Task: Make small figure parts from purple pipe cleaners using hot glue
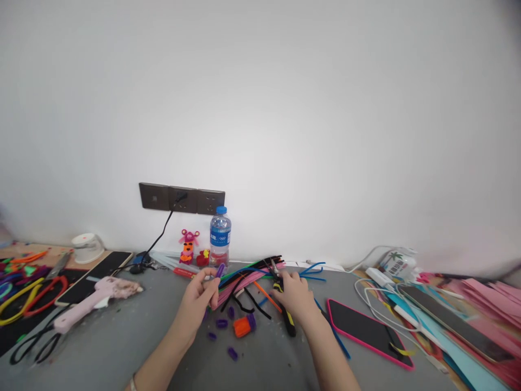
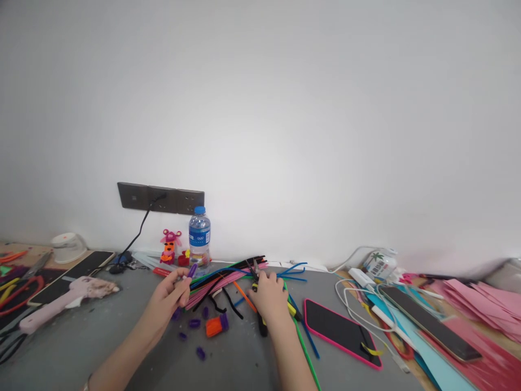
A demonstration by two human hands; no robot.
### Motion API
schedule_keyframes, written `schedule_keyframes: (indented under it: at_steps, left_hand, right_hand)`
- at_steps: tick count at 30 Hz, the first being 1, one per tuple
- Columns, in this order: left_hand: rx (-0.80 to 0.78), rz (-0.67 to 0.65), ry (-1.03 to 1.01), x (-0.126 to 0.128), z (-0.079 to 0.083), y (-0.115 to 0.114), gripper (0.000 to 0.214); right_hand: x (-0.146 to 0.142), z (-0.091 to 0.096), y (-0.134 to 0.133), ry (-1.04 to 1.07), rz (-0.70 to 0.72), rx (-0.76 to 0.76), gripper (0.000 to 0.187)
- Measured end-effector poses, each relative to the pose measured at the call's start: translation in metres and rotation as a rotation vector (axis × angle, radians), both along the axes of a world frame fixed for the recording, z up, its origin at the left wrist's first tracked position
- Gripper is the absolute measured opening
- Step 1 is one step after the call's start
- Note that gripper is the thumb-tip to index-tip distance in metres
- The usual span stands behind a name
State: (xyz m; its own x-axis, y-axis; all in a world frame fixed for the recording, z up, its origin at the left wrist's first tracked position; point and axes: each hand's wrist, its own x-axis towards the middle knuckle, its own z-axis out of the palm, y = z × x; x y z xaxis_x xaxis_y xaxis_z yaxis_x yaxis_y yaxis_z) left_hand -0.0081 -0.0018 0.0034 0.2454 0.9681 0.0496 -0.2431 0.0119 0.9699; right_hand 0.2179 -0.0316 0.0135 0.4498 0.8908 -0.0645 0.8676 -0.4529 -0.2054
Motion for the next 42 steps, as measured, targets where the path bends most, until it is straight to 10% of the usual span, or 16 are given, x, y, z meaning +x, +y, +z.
schedule_keyframes:
  at_steps: [13, 25, 31, 42]
  left_hand:
    - [0.034, -0.003, 0.057, -0.001, 0.005, 0.002, 0.040]
    - [0.114, -0.029, 0.144, -0.003, -0.002, 0.004, 0.039]
    - [0.174, -0.010, 0.189, -0.006, -0.006, 0.007, 0.035]
    - [0.189, 0.014, 0.226, -0.004, 0.000, 0.004, 0.035]
  right_hand:
    - [0.011, 0.008, -0.001, 0.106, -0.083, -0.141, 0.078]
    - [0.016, 0.028, -0.007, 1.018, 0.167, 0.494, 0.061]
    - [-0.013, 0.049, -0.026, 1.641, 0.467, 0.055, 0.061]
    - [-0.043, 0.048, -0.031, 1.518, 0.526, -0.269, 0.050]
